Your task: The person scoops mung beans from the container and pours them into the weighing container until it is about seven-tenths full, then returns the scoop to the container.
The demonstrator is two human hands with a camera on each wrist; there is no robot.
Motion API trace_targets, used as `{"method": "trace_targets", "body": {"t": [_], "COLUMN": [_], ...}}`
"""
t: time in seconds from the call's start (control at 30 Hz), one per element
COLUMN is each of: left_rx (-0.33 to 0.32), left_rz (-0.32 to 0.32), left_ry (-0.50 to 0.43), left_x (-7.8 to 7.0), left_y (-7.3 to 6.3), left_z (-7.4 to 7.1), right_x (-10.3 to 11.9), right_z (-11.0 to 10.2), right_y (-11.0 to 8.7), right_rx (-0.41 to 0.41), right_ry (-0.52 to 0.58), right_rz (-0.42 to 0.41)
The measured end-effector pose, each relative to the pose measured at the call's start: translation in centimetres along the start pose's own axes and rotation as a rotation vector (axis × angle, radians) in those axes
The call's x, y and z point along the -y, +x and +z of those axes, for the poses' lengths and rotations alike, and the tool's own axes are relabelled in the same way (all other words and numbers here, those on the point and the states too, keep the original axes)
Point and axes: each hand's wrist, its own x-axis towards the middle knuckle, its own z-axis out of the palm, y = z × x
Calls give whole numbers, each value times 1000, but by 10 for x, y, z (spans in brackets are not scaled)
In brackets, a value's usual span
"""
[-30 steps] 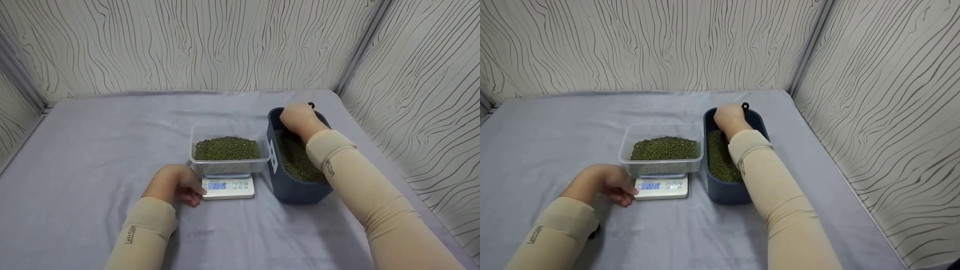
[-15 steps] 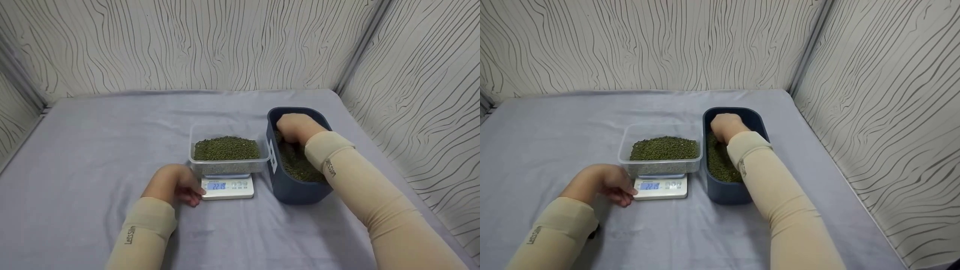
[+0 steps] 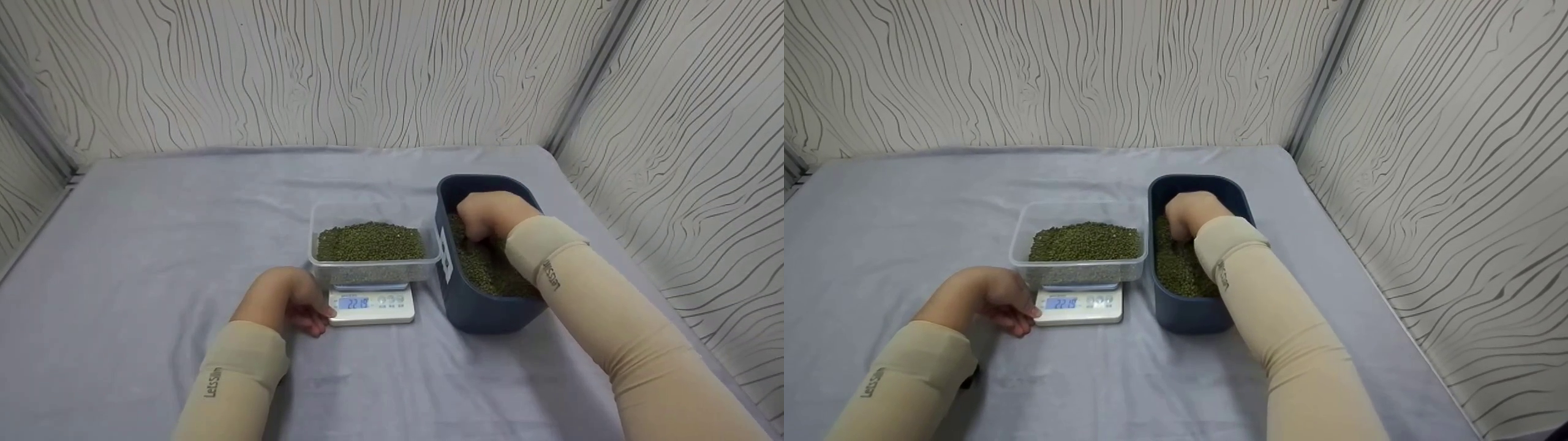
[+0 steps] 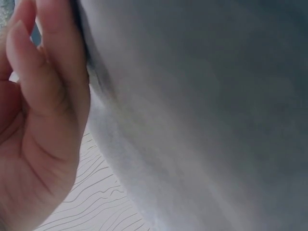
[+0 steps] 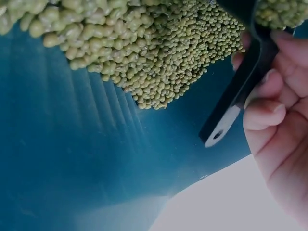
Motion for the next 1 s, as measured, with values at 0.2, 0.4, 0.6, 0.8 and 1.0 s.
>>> {"method": "trace_targets", "body": {"t": [0.2,0.4,0.6,0.8,1.0], "left_rx": [-4,0,-1,-5,-6], "left_rz": [4,2,-6,-4,1], "left_ry": [-23,-1,24,19,16], "left_x": [0,0,0,0,1], "left_y": [0,1,2,0,0], "left_z": [0,0,0,0,0], "right_x": [-7,-16,-25,-31,-37], "right_z": [1,4,6,7,7], "right_y": [-8,-10,-9,-12,-14], "right_rx": [29,148,247,276,279], "right_ry": [85,217,328,468,600], "right_rz": [28,50,36,57,70]}}
